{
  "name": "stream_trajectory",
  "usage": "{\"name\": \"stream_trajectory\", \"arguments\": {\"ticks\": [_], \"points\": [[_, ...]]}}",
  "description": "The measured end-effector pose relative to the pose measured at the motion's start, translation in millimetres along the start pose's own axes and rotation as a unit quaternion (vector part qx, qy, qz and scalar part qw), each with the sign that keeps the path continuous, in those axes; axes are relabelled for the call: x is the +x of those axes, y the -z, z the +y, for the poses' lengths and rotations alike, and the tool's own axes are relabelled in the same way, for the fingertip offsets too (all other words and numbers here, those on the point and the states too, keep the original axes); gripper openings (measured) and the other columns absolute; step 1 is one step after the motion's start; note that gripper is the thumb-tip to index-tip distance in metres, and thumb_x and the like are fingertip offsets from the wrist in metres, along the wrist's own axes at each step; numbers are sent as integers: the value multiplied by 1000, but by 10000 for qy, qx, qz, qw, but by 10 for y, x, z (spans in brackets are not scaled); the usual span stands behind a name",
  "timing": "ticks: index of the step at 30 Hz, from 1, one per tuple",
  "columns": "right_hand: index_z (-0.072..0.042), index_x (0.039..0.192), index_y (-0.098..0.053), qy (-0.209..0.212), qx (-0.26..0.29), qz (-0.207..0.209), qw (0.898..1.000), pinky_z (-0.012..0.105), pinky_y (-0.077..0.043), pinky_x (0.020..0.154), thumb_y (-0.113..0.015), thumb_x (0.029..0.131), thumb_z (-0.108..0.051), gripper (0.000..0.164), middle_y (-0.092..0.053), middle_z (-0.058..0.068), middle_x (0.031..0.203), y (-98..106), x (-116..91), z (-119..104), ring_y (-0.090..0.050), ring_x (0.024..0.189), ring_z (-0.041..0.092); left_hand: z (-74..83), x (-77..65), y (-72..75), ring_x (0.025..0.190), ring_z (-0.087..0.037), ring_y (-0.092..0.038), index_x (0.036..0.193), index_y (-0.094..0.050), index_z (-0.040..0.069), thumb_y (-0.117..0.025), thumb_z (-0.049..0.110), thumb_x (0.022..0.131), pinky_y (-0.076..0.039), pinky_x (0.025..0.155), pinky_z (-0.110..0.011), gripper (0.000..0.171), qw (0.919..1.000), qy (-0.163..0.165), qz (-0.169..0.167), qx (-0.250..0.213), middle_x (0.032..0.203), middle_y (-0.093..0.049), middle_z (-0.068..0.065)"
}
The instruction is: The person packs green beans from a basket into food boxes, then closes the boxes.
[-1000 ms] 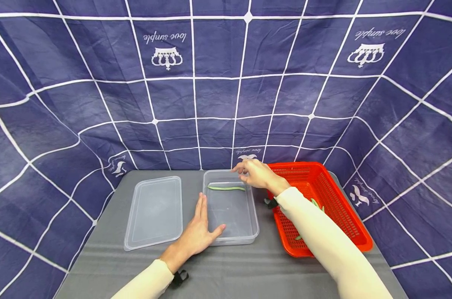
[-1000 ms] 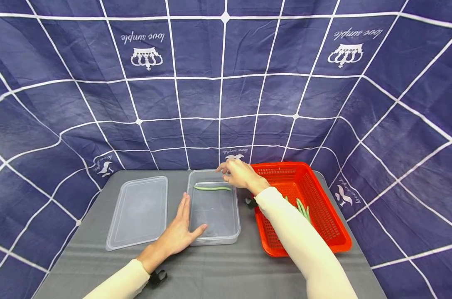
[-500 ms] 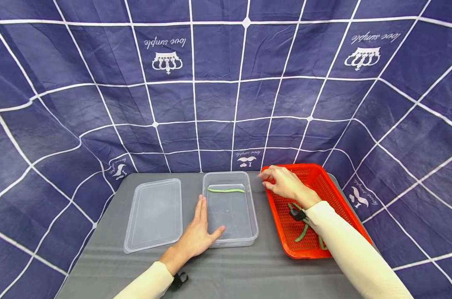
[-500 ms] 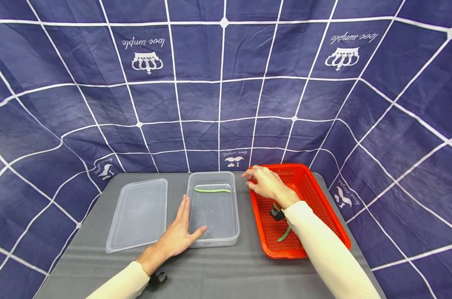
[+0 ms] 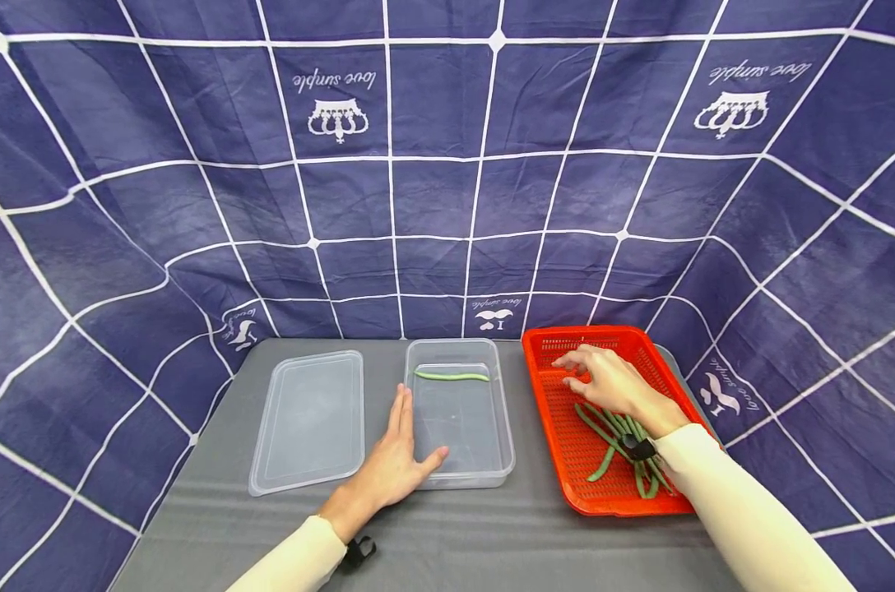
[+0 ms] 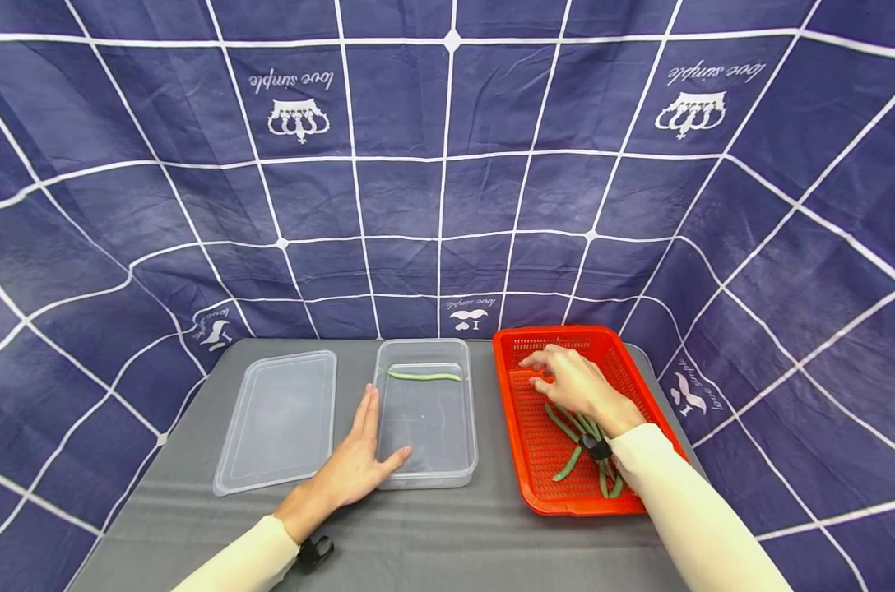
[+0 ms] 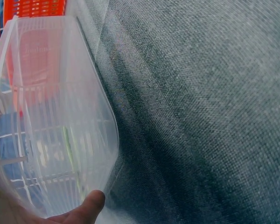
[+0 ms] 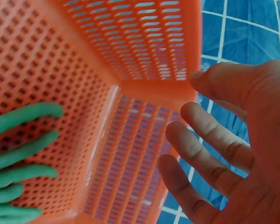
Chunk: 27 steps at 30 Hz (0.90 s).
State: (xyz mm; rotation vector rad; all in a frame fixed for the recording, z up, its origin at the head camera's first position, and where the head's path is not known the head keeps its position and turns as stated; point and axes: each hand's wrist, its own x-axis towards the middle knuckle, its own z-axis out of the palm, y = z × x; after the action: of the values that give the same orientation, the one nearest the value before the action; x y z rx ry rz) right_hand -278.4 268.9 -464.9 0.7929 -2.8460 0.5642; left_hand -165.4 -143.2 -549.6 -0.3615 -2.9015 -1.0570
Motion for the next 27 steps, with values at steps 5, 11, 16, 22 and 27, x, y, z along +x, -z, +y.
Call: {"name": "stream_trajectory", "arguments": {"ticks": [5, 11, 16, 22, 27], "points": [[-13, 133, -86, -53, -28, -70, 10000, 41, -64, 83, -90, 99, -12, 34, -85, 9, 120, 11, -160, 138, -82, 100, 24, -8, 20, -23, 171, -50, -43, 184, -5, -8, -80, 53, 107, -49, 132, -61, 124, 10000, 25, -56, 45, 196, -3, -28], [-9, 131, -85, -104, -84, -218, 9997, 40, -61, 82, -95, 95, -12, 37, -82, 5, 106, 4, -350, 290, -78, 95, 22, -1, 17, -34, 168, -51, -48, 183, -7, -9, -80, 55, 106, -52, 129, -61, 124, 10000, 1, -41, 62, 195, -5, -29], [-7, 128, -85, -159, -91, -280, 9994, 39, -60, 80, -98, 92, -12, 38, -80, 2, 100, -15, -502, 417, -74, 89, 17, -12, 15, -41, 165, -51, -51, 183, -6, -9, -80, 55, 106, -53, 128, -61, 125, 9999, 25, -68, 82, 195, -4, -29], [-6, 126, -84, -257, -247, -350, 9988, 40, -58, 78, -100, 90, -17, 41, -74, 0, 94, -13, -653, 515, -68, 85, 16, -16, 7, -31, 166, -52, -50, 183, -7, -9, -82, 51, 105, -52, 129, -63, 124, 10000, 31, -48, 18, 195, -4, -29], [-4, 123, -84, -316, -254, -471, 9981, 41, -57, 77, -103, 86, -18, 44, -72, -1, 88, -9, -731, 564, -64, 83, 14, -22, 11, -27, 166, -53, -50, 183, -8, -9, -82, 51, 106, -52, 128, -62, 123, 10000, 32, -44, 61, 195, -5, -29]]}}
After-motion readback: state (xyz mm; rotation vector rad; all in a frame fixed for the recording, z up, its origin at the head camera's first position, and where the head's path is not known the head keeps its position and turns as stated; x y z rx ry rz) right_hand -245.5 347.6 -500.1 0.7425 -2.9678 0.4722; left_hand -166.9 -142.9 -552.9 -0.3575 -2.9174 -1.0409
